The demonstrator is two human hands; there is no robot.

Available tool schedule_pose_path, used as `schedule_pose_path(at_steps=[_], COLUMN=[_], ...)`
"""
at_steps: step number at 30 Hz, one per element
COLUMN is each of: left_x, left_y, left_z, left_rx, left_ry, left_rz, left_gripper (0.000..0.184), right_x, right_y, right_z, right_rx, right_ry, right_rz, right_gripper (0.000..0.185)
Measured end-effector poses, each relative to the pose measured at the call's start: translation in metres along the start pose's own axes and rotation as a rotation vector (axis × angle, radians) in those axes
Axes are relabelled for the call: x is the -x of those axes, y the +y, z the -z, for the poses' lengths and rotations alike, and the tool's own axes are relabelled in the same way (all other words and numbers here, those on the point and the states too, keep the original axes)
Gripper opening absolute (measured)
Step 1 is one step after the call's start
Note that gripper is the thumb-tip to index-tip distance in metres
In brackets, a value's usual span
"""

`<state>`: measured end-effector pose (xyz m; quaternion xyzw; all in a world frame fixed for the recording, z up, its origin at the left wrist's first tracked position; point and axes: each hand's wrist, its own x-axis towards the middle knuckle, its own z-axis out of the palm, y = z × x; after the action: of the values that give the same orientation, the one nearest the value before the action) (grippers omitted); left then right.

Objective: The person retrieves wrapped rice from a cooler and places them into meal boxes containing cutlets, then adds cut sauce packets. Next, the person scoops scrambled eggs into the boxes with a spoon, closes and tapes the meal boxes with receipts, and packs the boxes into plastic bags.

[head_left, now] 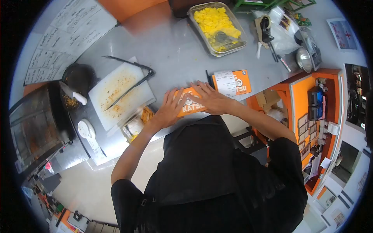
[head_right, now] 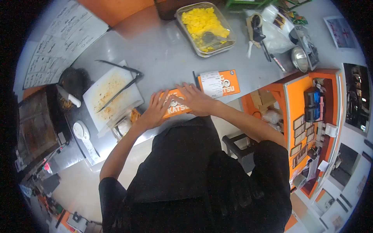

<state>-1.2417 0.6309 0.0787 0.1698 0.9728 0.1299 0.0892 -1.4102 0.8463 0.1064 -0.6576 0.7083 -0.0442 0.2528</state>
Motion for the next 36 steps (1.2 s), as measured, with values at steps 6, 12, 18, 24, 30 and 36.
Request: schedule_pose_path(at_steps=[6,12,18,24,30,36], left_x=[0.002,-0.001,-0.004,0.001,-0.005,-0.008], left_y=[0.004,0.01,0.014,0.016,0.024,0.025], left_z=[0.007,0.005,0.006,-0.022,-0.007,-0.01], left_rx=[0.005,-0.028,-0.015,-0.052,0.036,0.013], left_ry=[-0.045,-0.108,-0.151,0.035,-0.097,-0.1], left_rz=[-0.051,-0.028,0.005,0.041,0.133,0.153], left_gripper=[0.083,0.074,0.07,0.071,0.076,0.063], right_x=[0.008,0.009,0.01,0.014,0.107,0.163], right_y=[0.007,0.011,0.015,0.034,0.296,0.411], right_z=[-0.014,-0.024,-0.026,0.001,0.093,0.082], right_rx=[-0.013,0.074,0.136,-0.297,-0.504,-1.057], right_ry=[0.081,0.182,0.243,0.343,1.377,1.003], right_rz=[0.049,0.076,0.1,0.098,-0.814,-1.093], right_gripper=[0.102,0.11,0.105,0.067,0.028,0.041])
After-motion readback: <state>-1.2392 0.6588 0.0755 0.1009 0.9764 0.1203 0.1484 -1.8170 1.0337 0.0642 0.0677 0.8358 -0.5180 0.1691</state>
